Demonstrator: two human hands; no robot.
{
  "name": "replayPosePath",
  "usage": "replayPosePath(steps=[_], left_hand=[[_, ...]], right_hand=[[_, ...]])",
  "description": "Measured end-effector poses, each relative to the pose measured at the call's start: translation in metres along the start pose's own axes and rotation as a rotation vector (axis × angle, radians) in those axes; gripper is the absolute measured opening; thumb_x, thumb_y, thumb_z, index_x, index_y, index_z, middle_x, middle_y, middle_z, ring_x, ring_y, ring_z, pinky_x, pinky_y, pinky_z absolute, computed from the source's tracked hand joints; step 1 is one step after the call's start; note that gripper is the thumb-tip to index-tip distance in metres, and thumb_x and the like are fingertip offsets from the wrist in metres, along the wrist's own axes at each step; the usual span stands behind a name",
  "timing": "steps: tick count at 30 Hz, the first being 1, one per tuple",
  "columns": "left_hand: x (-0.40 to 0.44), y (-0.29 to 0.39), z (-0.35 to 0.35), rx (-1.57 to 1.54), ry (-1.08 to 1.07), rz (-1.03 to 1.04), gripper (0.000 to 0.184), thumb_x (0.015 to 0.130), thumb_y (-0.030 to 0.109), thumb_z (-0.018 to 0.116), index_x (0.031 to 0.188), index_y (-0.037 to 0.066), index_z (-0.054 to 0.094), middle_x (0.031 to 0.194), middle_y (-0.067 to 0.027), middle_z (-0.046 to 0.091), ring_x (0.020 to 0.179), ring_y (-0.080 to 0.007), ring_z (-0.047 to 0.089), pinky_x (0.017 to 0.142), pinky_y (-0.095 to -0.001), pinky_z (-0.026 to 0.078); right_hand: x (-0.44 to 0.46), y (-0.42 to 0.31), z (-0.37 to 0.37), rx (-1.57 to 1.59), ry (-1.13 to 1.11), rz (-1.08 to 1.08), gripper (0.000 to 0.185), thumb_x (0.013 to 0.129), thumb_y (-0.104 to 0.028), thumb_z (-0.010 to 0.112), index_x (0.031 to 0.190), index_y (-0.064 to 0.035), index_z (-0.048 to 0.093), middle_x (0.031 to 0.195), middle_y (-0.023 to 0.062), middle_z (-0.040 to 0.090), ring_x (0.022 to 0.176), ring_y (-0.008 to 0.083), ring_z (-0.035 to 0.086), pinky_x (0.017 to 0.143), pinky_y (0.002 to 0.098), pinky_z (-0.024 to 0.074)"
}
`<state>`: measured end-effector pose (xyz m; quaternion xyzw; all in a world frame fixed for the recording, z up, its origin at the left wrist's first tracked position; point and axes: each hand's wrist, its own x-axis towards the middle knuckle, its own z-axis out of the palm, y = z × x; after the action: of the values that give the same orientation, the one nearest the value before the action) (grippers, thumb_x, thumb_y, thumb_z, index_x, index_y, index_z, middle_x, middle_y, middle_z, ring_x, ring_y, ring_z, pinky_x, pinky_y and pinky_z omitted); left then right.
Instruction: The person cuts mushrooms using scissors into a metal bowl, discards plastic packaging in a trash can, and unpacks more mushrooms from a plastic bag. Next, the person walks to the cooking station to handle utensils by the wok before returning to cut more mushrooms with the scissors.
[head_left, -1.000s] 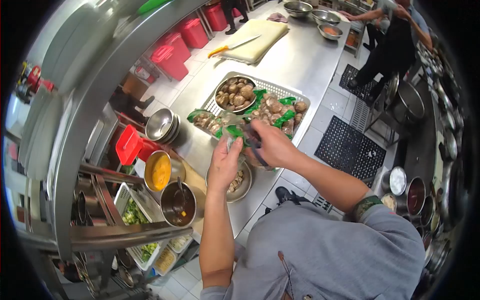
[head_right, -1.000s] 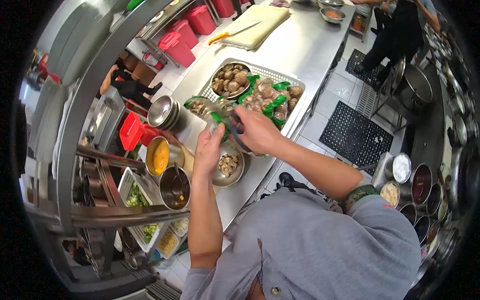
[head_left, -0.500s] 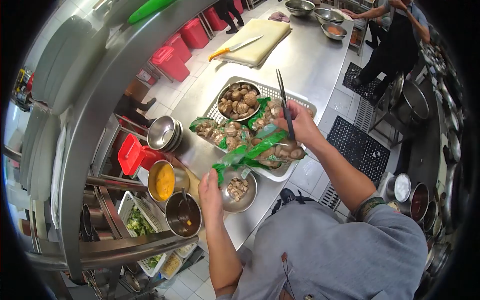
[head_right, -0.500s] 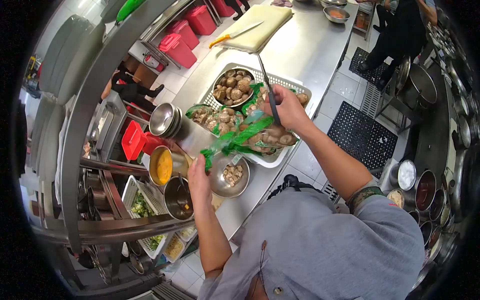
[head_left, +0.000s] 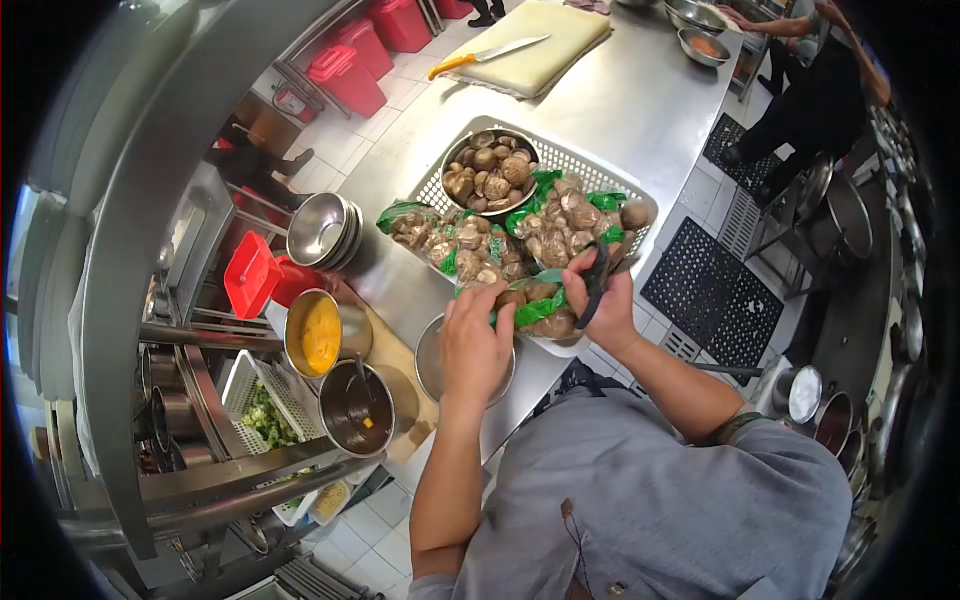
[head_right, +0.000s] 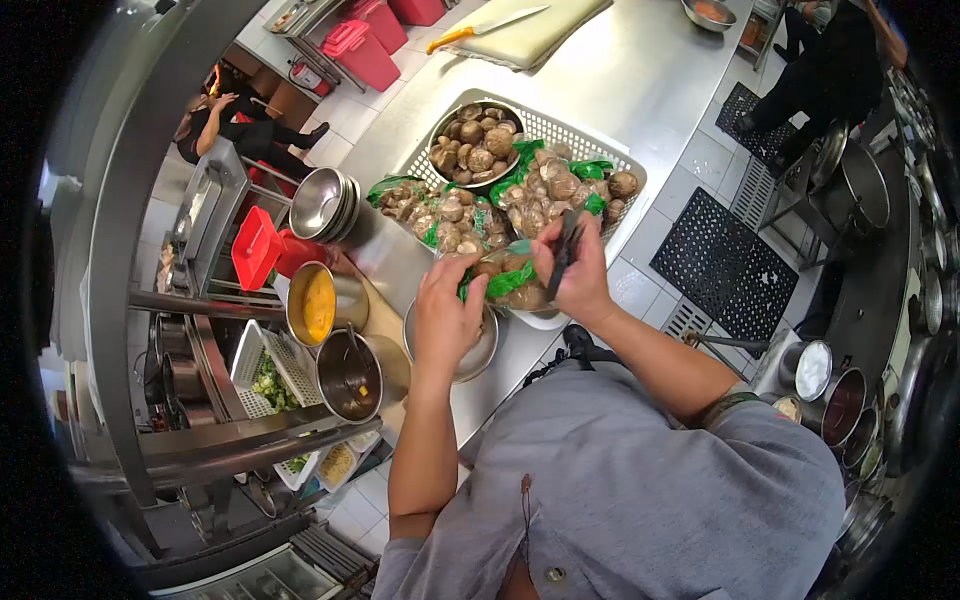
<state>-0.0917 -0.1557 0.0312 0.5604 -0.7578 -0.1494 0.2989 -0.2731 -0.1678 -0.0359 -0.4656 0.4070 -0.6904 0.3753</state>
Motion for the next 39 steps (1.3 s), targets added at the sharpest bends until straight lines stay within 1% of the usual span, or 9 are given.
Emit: replayPosePath(steps=[4,8,12,16,19,24,27,33,39], left_hand=[[0.008,0.003,0.004,0.087,-0.05,-0.078,0.037,0.082,0.016,0.077,0.113,0.003,0.063,0.103,-0.015,0.063,0.098,-0.0353,0.06,0.087,-0.0435,0.048],[-0.001,0.014,0.021,0.079,-0.069,-0.105,0.044,0.078,0.017,0.081,0.115,0.004,0.06,0.098,-0.0142,0.061,0.097,-0.0353,0.061,0.083,-0.0438,0.049],[-0.006,0.008,0.039,0.046,-0.019,-0.097,0.036,0.081,0.016,0.078,0.111,0.004,0.062,0.097,-0.0139,0.063,0.096,-0.0351,0.062,0.081,-0.0434,0.05],[-0.003,0.01,0.015,-0.069,0.135,0.023,0.026,0.083,0.013,0.075,0.107,0.004,0.068,0.101,-0.0145,0.067,0.105,-0.0328,0.063,0.088,-0.0408,0.05],[-0.024,0.003,-0.026,-0.257,0.285,0.063,0.028,0.081,0.003,0.074,0.108,0.005,0.07,0.109,-0.0138,0.068,0.11,-0.0282,0.063,0.093,-0.0387,0.05],[-0.107,-0.038,-0.059,-0.996,0.321,-0.388,0.038,0.087,-0.004,0.069,0.123,0.003,0.061,0.118,-0.0096,0.065,0.108,-0.0169,0.062,0.093,-0.0309,0.05],[-0.149,-0.079,-0.029,-1.11,0.191,-0.623,0.038,0.094,-0.001,0.063,0.13,0.0,0.055,0.116,-0.0077,0.063,0.105,-0.0136,0.061,0.092,-0.0277,0.05],[-0.16,-0.065,-0.016,-1.276,0.398,-0.509,0.042,0.095,0.006,0.066,0.134,-0.001,0.053,0.128,-0.0106,0.061,0.11,-0.0165,0.061,0.096,-0.0297,0.049],[-0.181,-0.068,-0.033,-1.227,0.245,-0.466,0.05,0.093,0.001,0.067,0.138,-0.008,0.049,0.127,-0.015,0.063,0.112,-0.0176,0.063,0.101,-0.0299,0.048]], right_hand=[[0.019,0.02,0.004,-0.095,-0.07,0.055,0.026,0.088,-0.003,0.069,0.102,-0.0038,0.047,0.085,0.0062,0.059,0.078,0.012,0.057,0.069,0.0266,0.0465],[-0.014,0.02,-0.044,-0.602,-0.284,0.061,0.031,0.074,0.005,0.066,0.097,-0.0031,0.046,0.083,0.0174,0.061,0.072,0.0376,0.061,0.069,0.0388,0.0495],[-0.004,0.005,-0.04,-0.48,-0.183,0.237,0.038,0.079,-0.01,0.08,0.098,-0.0023,0.047,0.087,0.0149,0.063,0.074,0.0292,0.063,0.068,0.0375,0.0502],[0.001,-0.011,-0.043,-0.369,-0.205,0.188,0.048,0.077,-0.027,0.087,0.101,-0.0019,0.054,0.089,0.0086,0.064,0.081,0.0161,0.061,0.072,0.0331,0.0503],[0.002,-0.053,-0.049,-0.369,-0.317,0.046,0.047,0.077,-0.031,0.087,0.1,-0.002,0.057,0.089,0.0091,0.063,0.082,0.0151,0.06,0.071,0.0311,0.0491],[-0.039,-0.118,-0.025,-0.393,-0.682,0.196,0.045,0.076,-0.035,0.088,0.081,-0.0028,0.057,0.069,0.0068,0.057,0.065,0.0177,0.056,0.064,0.0312,0.0466],[-0.082,-0.103,-0.006,-0.623,-0.903,0.477,0.053,0.078,-0.048,0.083,0.083,-0.0018,0.058,0.071,0.011,0.058,0.065,0.0225,0.058,0.063,0.0351,0.0466],[-0.134,-0.077,0.025,-0.799,-0.864,0.391,0.055,0.076,-0.048,0.084,0.09,-0.0005,0.059,0.076,0.0122,0.06,0.071,0.0246,0.061,0.065,0.0382,0.0482],[-0.15,-0.088,0.046,-1.044,-0.804,0.178,0.064,0.076,-0.061,0.077,0.091,-0.0022,0.06,0.084,0.0156,0.064,0.08,0.0365,0.066,0.07,0.0456,0.0507]])
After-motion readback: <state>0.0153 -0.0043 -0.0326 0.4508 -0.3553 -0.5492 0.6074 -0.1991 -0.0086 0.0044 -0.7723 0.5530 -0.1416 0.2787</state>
